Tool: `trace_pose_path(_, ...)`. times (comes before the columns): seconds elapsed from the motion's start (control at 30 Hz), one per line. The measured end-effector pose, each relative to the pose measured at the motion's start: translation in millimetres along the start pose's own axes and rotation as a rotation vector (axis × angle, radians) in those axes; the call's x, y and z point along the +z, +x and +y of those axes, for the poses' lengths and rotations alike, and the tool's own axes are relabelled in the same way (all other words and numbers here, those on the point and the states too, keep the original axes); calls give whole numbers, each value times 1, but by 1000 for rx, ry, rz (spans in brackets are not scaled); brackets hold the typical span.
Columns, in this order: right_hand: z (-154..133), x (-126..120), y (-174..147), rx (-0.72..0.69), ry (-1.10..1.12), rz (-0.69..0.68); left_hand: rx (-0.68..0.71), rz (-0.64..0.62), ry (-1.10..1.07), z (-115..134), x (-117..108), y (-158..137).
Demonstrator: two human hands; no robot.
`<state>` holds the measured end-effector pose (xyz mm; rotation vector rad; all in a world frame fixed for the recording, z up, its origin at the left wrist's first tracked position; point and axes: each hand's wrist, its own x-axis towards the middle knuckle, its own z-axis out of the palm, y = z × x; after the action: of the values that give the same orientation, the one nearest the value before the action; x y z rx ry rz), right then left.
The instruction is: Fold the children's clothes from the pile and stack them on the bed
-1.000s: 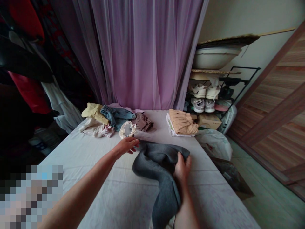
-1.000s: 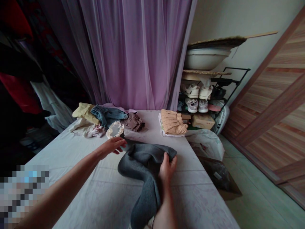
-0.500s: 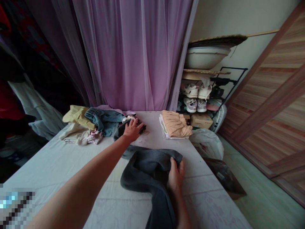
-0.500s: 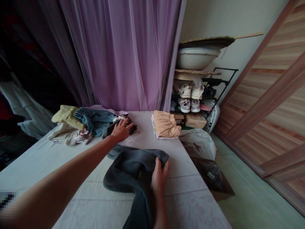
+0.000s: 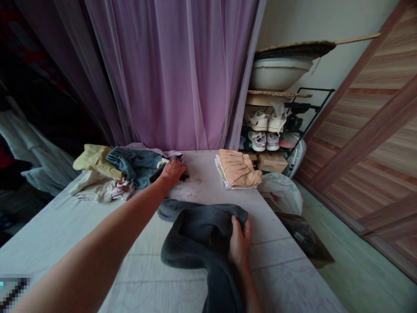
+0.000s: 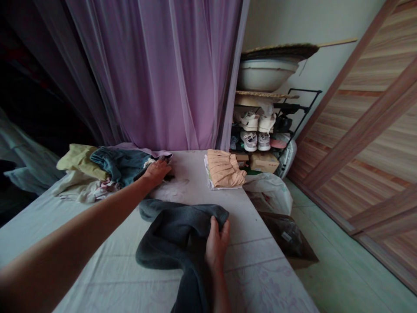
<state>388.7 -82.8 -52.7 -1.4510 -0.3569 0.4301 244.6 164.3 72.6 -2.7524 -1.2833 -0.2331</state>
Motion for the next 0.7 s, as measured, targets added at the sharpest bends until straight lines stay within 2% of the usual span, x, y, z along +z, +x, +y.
trace_pose_path(0.17,-13,4,-6,54,-20,22,-140,155,-21,-48,-66,-3)
trace_pose_path(0.2,-14,4,-6,49,-25,23,-203,251,-54,-58,-81,-4)
trace_pose_path(0.3,-15,4,-6,18,-63,18,-303,393,-60,-83,-126,-7)
trace_pose_path(0.37,-15,4,-6,-1,-77,13,-394,486,-50,-98,-148,-9)
trace_pose_path(0.43,-14,4,-6,2,-71,16,-477,574,-38,-112,-159,-12)
trace_pose_path(0.47,-13,4,-6,5,-67,21,-503,604,-32,-119,-159,-16)
trace_pose_path(0.53,-11,3,-6,5,-62,25,-549,588,-24,-132,-147,-26)
trace_pose_path(0.63,-8,3,-5,11,-66,30,-646,387,-36,-149,-107,-50)
trace_pose_path(0.7,-6,3,-4,21,-67,29,-731,306,-57,-159,-77,-67)
